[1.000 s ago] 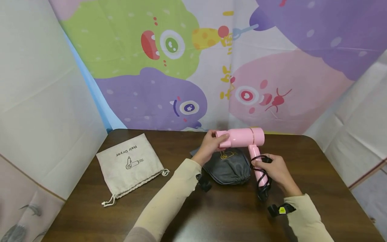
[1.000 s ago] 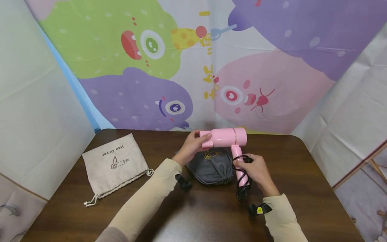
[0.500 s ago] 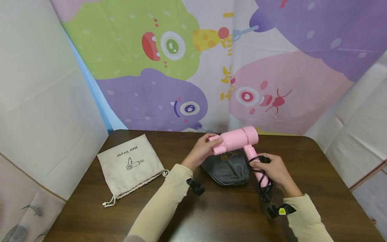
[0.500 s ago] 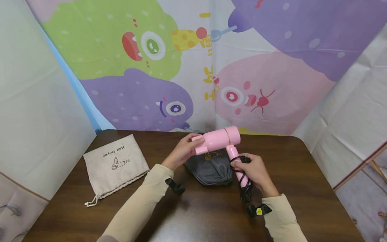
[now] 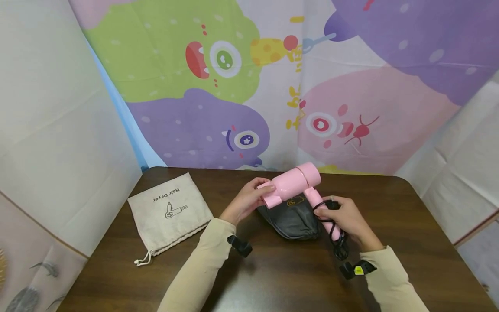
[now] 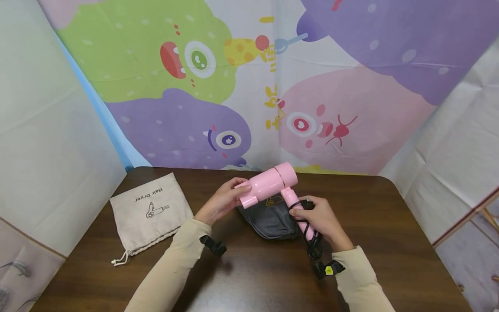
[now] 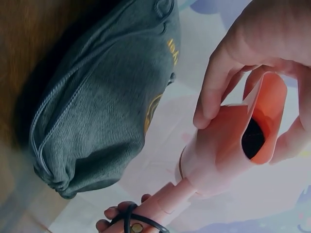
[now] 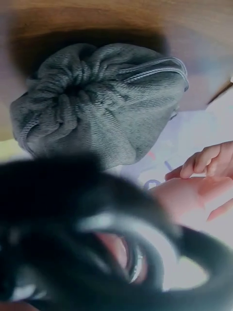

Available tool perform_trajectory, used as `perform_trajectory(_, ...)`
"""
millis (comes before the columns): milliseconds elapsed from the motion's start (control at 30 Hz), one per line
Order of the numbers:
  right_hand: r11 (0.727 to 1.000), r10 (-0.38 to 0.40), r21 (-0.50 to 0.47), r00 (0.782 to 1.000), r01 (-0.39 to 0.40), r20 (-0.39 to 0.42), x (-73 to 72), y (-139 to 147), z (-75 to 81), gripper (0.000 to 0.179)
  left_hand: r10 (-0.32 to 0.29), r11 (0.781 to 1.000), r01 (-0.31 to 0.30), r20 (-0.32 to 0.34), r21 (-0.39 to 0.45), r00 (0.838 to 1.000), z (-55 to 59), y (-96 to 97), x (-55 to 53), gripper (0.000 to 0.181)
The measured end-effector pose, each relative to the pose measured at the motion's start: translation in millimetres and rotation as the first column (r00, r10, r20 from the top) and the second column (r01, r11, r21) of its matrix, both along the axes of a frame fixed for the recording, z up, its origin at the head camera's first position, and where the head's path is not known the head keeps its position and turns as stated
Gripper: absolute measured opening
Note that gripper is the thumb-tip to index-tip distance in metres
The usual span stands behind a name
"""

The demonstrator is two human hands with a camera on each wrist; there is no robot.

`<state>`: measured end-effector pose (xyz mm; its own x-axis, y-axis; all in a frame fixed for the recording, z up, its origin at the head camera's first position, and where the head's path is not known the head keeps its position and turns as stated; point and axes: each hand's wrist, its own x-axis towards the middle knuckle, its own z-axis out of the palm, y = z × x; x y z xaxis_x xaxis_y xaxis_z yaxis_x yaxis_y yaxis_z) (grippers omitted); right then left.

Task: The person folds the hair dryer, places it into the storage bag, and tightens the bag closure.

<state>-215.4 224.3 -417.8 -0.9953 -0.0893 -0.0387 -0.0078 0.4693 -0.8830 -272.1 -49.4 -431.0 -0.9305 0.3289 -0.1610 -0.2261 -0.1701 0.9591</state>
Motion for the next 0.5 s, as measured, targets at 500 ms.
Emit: perform_trajectory(500,0.988,0.122,0.105,0.989,-0.113,-0.089,-8.2,-16.5,-1.1,0.048,-0.107,0.994,0.107,-0.042,-0.016,0.993,-9.6,-32.4,11.1,0.047)
